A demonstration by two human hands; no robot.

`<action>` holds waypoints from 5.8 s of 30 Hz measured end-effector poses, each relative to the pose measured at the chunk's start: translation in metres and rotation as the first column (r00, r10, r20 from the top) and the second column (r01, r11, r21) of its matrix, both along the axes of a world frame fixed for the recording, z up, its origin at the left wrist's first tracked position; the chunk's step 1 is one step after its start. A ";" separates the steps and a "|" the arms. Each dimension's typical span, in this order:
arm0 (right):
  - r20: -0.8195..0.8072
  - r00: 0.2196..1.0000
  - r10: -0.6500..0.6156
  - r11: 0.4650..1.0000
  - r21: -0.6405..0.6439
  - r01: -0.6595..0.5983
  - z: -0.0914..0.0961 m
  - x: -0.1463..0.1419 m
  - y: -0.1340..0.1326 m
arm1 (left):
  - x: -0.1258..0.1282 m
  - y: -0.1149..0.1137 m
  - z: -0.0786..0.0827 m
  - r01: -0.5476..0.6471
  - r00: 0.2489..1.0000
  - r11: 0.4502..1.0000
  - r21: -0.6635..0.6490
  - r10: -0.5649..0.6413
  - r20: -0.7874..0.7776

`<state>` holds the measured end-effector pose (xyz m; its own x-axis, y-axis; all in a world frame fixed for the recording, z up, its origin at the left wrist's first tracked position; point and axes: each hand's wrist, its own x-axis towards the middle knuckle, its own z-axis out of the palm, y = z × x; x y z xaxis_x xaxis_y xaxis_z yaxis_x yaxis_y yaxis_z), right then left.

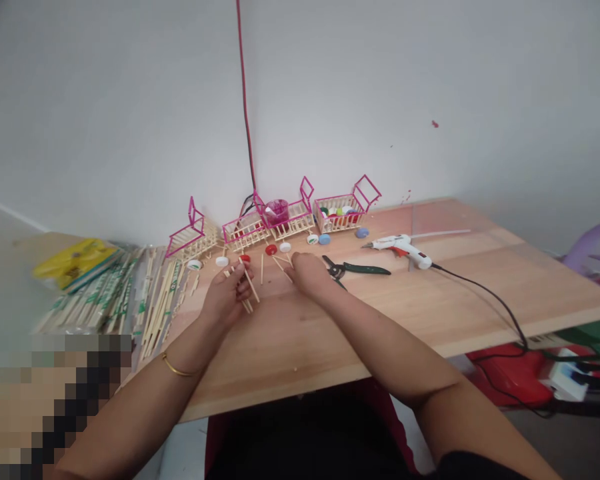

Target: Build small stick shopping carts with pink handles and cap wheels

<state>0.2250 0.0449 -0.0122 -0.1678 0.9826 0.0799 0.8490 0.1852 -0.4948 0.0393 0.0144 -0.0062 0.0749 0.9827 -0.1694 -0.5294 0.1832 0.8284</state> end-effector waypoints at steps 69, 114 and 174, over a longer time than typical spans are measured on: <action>0.073 0.989 0.132 0.991 -0.027 -0.130 0.007 0.004 -0.019 | -0.013 -0.002 0.010 -0.134 0.747 0.893 0.429 0.375 -0.549; -0.650 0.715 0.256 0.811 -0.258 -0.525 0.009 -0.001 -0.038 | 0.002 -0.010 -0.006 0.164 0.957 0.967 0.194 -0.108 -0.270; 0.235 0.790 0.566 0.818 -0.044 -0.573 0.016 -0.075 -0.096 | -0.024 0.019 0.048 -0.274 0.929 0.882 0.384 0.345 -0.129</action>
